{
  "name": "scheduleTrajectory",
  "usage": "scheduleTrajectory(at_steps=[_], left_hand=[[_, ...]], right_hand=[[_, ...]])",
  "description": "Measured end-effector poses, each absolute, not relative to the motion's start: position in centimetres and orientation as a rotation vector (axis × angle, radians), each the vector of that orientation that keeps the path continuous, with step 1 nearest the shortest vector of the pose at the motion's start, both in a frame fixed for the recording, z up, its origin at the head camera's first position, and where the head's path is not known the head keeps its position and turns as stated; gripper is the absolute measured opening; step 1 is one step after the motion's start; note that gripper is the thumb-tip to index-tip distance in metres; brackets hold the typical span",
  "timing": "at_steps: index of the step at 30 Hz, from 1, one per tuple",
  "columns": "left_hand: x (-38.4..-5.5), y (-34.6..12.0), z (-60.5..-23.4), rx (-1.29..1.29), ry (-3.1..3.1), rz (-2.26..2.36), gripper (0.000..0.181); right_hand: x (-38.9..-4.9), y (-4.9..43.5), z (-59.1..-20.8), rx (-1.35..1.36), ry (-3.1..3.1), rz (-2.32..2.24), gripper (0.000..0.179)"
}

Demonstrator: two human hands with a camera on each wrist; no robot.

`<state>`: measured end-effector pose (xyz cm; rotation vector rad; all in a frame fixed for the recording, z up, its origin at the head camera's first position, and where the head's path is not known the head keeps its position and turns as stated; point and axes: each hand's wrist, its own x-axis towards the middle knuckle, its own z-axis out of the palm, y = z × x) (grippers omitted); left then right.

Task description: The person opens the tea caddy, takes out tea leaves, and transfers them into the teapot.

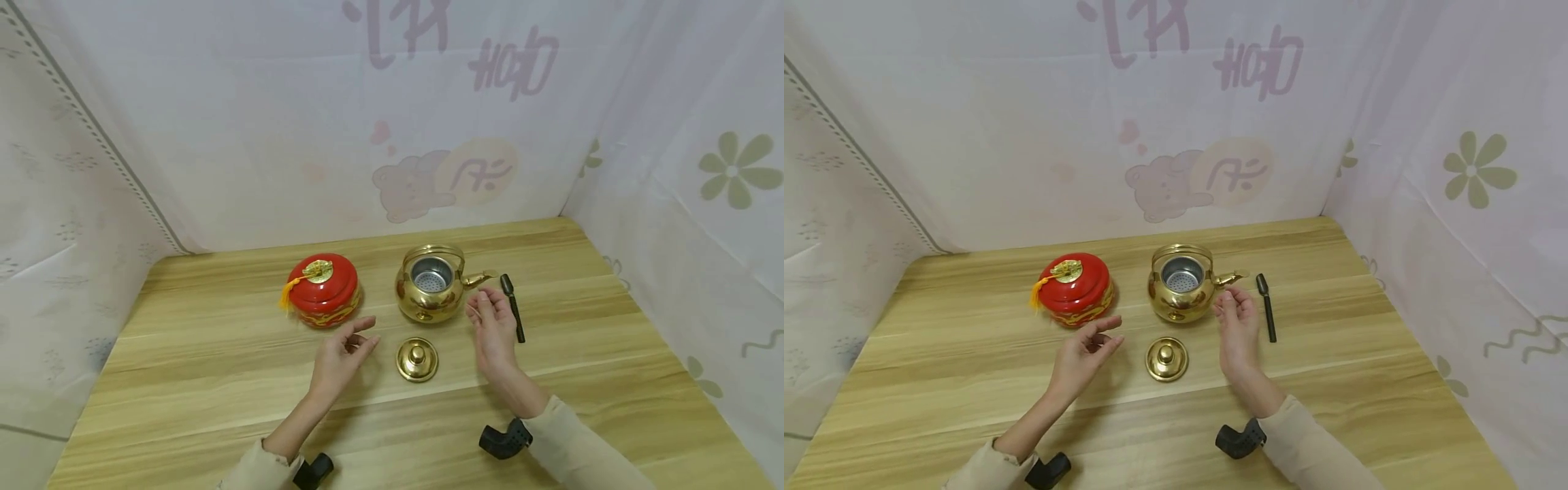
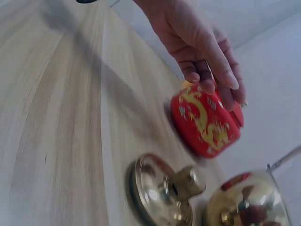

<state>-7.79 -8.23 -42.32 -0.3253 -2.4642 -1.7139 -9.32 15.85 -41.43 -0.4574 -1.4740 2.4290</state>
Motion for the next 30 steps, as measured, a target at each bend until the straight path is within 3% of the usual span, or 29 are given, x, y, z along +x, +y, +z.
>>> scheduleTrajectory(at_steps=[9,18,30], left_hand=[[-7.5,-10.0,-37.9,-0.209,-2.439,-1.633,0.027],[-10.0,-13.1,-40.4,-0.203,-2.3,-1.588,0.027],[-11.7,-15.0,-39.8,-0.137,-2.232,-1.578,0.03]], right_hand=[[-9.7,13.1,-40.5,-0.337,-1.512,2.483,0.024],[-10.4,10.2,-40.0,-0.247,-1.593,2.568,0.026],[-12.0,6.9,-41.0,-0.176,-1.788,2.583,0.03]])
